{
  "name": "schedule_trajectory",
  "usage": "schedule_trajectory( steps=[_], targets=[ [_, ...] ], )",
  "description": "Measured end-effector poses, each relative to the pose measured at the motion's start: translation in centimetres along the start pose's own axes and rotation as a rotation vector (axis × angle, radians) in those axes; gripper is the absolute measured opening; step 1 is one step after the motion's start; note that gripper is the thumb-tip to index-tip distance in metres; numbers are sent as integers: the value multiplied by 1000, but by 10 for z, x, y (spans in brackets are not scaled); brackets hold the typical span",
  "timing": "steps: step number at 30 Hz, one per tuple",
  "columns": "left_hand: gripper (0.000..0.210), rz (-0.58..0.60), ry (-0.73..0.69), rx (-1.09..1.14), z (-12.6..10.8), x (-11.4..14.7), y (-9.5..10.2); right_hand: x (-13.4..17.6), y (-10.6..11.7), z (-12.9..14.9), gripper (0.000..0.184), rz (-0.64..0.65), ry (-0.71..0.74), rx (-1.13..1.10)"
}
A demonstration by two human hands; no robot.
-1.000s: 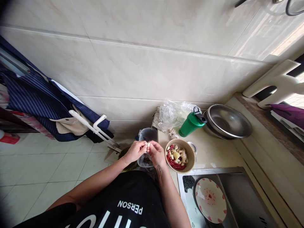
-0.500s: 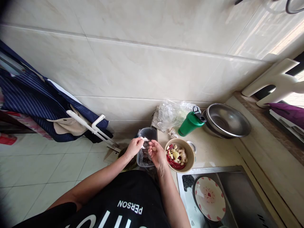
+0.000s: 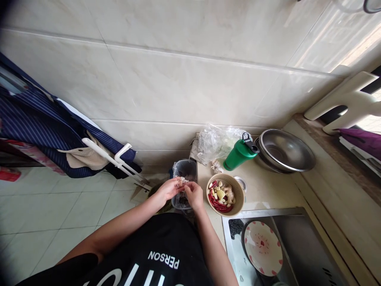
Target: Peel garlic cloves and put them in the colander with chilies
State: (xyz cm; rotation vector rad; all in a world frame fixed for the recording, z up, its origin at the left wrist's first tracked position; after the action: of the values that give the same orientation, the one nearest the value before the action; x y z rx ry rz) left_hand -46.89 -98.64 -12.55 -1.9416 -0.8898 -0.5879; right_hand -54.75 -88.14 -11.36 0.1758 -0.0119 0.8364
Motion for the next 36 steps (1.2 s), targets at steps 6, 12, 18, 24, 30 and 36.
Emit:
schedule_trajectory(
  steps=[6,12,18,24,30,36],
  targets=[
    [19,67,-65,38,5,14,-13,-5,-7,3,20,6,45,148],
    [23,89,-259,-281,4,21,-15,-2,-5,12,16,-47,123,142],
    [41,-90,-649,-1107,-8,26,-12,2,2,32,7,-114,247,228],
    [38,-232,-811,-1337,-9,27,-14,6,1,36,17,-5,262,206],
    [35,-130,-858,-1183,-5,33,-20,7,-9,32,23,-120,220,213],
    [41,-92,-754,-952,-2,36,-24,4,-18,30,30,-109,12,-247]
  ],
)
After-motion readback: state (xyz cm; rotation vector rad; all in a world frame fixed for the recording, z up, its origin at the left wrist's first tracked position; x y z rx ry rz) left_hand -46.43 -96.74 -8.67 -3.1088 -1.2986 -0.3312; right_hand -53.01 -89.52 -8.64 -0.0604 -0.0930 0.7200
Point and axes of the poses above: each hand's wrist, its own x-axis away from the middle knuckle, its own y-axis out of the back of the hand, z = x × y, the point moved 1 cm from there along -x, towards the middle knuckle, and after that the axes turned 6 degrees about y, right-handed, at the moved point
